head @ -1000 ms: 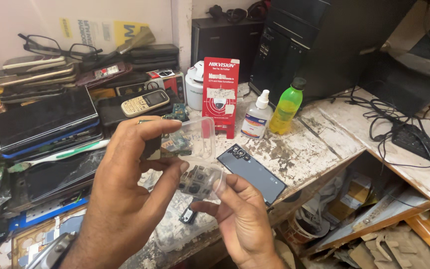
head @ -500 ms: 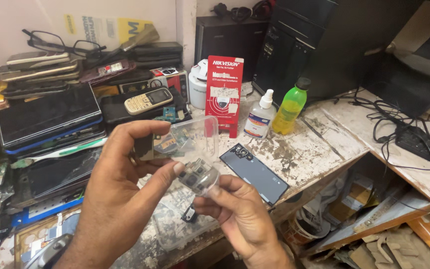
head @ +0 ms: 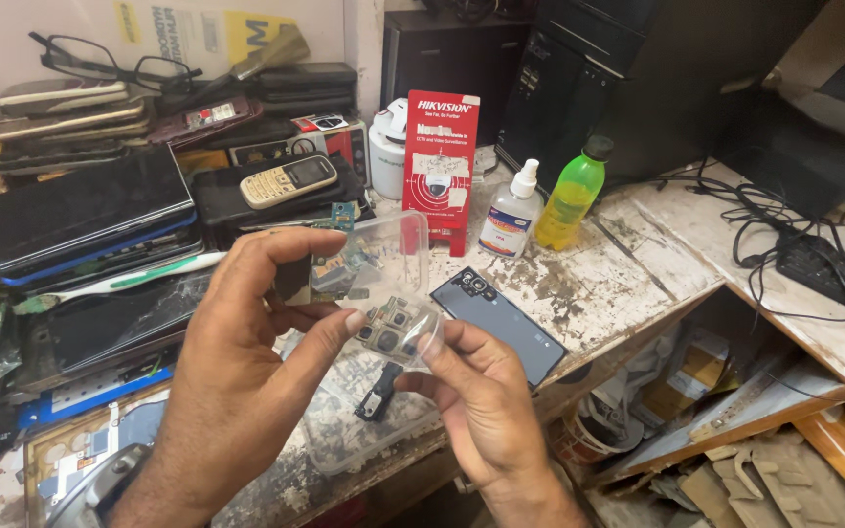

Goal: The person handles a small circuit board and a camera module, placing them into a clear plastic container. They then remove the camera module, attach it to the circuit board, and clean the assembly with a white cloth.

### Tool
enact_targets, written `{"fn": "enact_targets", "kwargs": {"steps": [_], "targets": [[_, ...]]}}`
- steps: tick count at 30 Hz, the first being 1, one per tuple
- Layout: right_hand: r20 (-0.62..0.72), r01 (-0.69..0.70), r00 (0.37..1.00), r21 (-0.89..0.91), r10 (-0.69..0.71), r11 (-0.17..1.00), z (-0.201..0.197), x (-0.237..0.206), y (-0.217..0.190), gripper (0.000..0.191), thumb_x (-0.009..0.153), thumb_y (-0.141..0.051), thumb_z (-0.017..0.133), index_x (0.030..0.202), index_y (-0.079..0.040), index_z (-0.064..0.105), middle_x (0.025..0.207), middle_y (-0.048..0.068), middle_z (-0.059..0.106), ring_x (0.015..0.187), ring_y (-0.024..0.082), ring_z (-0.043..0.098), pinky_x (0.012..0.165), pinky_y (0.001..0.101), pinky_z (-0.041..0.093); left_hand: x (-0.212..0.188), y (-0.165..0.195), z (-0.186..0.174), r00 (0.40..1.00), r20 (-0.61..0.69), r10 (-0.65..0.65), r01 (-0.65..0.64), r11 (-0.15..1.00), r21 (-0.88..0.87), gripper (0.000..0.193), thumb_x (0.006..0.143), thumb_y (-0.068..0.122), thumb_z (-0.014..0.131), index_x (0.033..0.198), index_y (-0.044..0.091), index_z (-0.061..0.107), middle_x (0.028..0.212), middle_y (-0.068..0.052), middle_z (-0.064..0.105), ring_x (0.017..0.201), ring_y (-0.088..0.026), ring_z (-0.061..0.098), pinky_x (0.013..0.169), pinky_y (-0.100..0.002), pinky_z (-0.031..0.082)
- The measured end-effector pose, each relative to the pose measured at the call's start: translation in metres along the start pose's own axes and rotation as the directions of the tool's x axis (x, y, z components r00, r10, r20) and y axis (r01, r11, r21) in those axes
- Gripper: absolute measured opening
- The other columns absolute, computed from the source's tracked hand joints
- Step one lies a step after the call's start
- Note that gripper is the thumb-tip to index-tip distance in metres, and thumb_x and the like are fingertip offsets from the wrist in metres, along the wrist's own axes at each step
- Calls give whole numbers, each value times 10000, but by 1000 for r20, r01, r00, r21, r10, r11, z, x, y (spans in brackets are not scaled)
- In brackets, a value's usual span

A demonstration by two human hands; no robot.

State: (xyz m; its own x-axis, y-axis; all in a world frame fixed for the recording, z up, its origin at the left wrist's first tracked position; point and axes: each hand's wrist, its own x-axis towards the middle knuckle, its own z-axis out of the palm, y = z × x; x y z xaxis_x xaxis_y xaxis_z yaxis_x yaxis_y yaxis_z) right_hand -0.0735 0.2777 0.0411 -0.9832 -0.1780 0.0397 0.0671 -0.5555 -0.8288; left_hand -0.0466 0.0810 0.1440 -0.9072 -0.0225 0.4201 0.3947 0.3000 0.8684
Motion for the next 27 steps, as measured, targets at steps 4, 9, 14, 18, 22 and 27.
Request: {"fn": "enact_targets", "kwargs": {"steps": [4, 9, 14, 18, 22, 27], "targets": [[14, -4, 1000, 11, 4, 1000, 0, 1, -3, 163, 953, -114, 676, 1063, 5, 695, 1036, 97, 748, 944, 181, 692, 834, 425, 592, -2, 1, 1, 999, -27, 40, -41, 998, -37, 448, 847, 19, 726, 1265, 79, 577, 1255, -73, 558, 1061, -146, 698, 848, -292, 594], [35, 52, 998, -30, -51, 998, -3, 2, -1, 174, 955, -89, 685, 1076, 30, 719, 1045, 121, 750, 948, 196, 692, 844, 405, 582, -1, -6, 4, 996, -53, 70, -73, 995, -64, 454, 858, 19, 726, 1283, 57, 570, 1274, -87, 544, 1079, -160, 692, 863, -303, 596], [99, 201, 977, -133, -189, 971, 2, 3, 3, 144, 966, 1, 725, 1092, 70, 732, 1151, 152, 716, 1030, 180, 669, 947, 338, 554, 5, -16, 3, 999, -27, 21, -25, 982, -188, 492, 858, 23, 725, 1311, 34, 533, 1294, -92, 582, 1047, -164, 708, 838, -297, 629], [18, 140, 990, -66, -139, 988, 10, 1, 3, 165, 878, -18, 724, 1028, 50, 736, 1226, 163, 723, 986, 193, 700, 820, 371, 606, 4, -21, 6, 1000, 10, -5, 9, 926, -377, 472, 906, 22, 721, 1340, 42, 536, 1317, -99, 596, 1048, -179, 734, 805, -314, 626], [-30, 88, 996, -51, -89, 995, 14, 0, 2, 169, 873, -37, 724, 1021, 38, 759, 1219, 178, 713, 952, 198, 698, 769, 377, 611, 0, -20, 10, 998, -54, -12, -5, 953, -302, 464, 866, 0, 713, 1300, 38, 553, 1279, -77, 599, 1050, -151, 671, 843, -298, 627], [40, 196, 980, -69, -194, 978, 14, 0, 5, 78, 903, -15, 736, 948, 48, 750, 1243, 178, 689, 999, 210, 663, 859, 372, 566, -5, -14, 10, 987, -110, 117, -128, 988, -91, 463, 868, -4, 729, 1299, 42, 567, 1279, -77, 547, 1113, -147, 634, 921, -302, 621]]}}
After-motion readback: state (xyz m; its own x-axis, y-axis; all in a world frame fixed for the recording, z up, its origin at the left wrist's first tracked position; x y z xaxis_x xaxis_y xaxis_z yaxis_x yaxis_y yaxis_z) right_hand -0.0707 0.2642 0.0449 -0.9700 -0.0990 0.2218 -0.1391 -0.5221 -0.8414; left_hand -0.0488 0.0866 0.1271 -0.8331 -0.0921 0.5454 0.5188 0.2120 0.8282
